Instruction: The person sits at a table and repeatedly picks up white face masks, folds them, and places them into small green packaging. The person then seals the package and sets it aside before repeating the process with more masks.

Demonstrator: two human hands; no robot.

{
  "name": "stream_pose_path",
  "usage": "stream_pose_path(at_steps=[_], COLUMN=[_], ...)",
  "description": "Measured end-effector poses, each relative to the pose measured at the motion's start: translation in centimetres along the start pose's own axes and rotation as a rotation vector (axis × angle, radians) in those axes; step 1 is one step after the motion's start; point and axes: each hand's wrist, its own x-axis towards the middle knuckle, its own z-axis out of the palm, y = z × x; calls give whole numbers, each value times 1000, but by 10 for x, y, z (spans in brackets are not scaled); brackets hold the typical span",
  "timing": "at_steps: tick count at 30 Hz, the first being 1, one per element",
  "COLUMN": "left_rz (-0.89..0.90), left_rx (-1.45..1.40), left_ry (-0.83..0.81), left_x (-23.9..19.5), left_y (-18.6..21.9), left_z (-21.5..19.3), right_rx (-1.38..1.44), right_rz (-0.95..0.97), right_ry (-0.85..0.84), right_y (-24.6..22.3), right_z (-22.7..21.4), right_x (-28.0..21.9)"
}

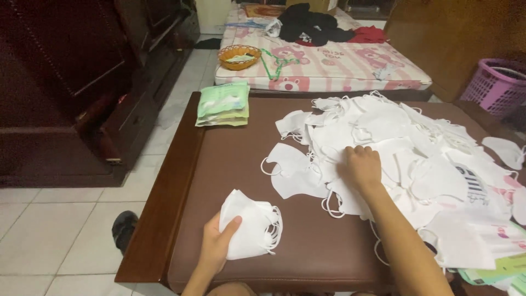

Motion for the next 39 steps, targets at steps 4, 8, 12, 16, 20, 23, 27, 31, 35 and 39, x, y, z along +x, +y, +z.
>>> stream_pose_path(at_steps=[4,8,12,16,20,23,27,31,35,39], left_rz=[-14,-11,-28,-18,-2,-25,-45,-34,-35,-8], left_rx=[20,28,-2,13,34,-5,-6,34,39,24], left_ry=[-53,-52,-74,-83,-74,-58,-46,-60,-53,-88], left_x=[-2,-2,-4,-1,0,-2,-2,-3,-1,1], left_y=[6,6,10,5,3,6,5,9,6,2], left_z=[0,0,1,-1,-1,0,-1,-2,-1,-2], right_rx=[164,749,1295,516,258,174,-94,-148,548,1167], right_rz=[63,296,551,614,145,35,-68,-15,214,528], right_ry=[15,164,156,204,510,-299,-192,20,125,154], right_y=[7,29,49,63,50,8,4,20,41,42], right_z=[-9,-45,-76,-74,-44,-65,-15,-3,-70,-146], right_x=[7,13,9,-3,-6,-1,-6,-1,-7,-25])
